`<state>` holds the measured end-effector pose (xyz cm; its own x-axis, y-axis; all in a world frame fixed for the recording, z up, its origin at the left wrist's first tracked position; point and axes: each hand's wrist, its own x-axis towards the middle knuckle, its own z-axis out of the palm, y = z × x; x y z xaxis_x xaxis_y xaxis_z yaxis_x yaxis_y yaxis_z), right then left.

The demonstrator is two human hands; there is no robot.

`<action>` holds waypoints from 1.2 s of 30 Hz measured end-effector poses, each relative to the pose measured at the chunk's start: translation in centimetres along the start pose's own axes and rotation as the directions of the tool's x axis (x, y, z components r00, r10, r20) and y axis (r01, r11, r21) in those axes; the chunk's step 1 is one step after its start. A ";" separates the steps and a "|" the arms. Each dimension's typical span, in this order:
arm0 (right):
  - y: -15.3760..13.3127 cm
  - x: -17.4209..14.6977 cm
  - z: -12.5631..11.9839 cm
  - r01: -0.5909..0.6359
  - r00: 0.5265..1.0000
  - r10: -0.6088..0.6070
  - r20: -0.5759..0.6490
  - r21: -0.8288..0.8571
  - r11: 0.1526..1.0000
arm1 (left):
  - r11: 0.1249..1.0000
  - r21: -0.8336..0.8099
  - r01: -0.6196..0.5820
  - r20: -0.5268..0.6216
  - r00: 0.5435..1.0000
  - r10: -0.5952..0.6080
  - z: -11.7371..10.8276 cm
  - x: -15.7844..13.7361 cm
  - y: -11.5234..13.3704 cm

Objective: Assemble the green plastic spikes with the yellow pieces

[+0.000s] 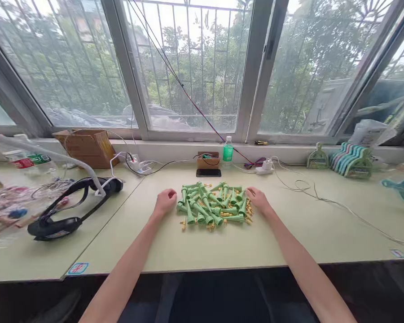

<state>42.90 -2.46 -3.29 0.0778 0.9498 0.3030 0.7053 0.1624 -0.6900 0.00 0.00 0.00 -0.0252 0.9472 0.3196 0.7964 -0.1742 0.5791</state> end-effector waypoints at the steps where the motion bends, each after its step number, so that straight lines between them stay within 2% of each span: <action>1: 0.0 0.0 0.0 -0.003 1.000 0.003 0.003 0.000 1.000 | 1.000 0.000 0.001 -0.001 1.000 -0.001 0.0 0.0 0.0; 11: 0.1 -0.3 0.0 -0.033 0.999 0.033 0.041 0.003 0.999 | 1.000 -0.010 0.023 0.007 1.000 -0.023 -0.1 -0.1 0.3; 36: -0.2 -0.5 -0.4 -0.021 0.994 0.024 0.108 -0.027 0.999 | 0.998 -0.034 0.053 0.023 0.998 -0.052 -0.2 -0.1 0.4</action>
<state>43.02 -3.08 -3.07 0.0185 0.9767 0.2136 0.7221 0.1347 -0.6785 0.22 -0.27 0.36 -0.0530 0.9609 0.2717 0.7731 -0.1327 0.6202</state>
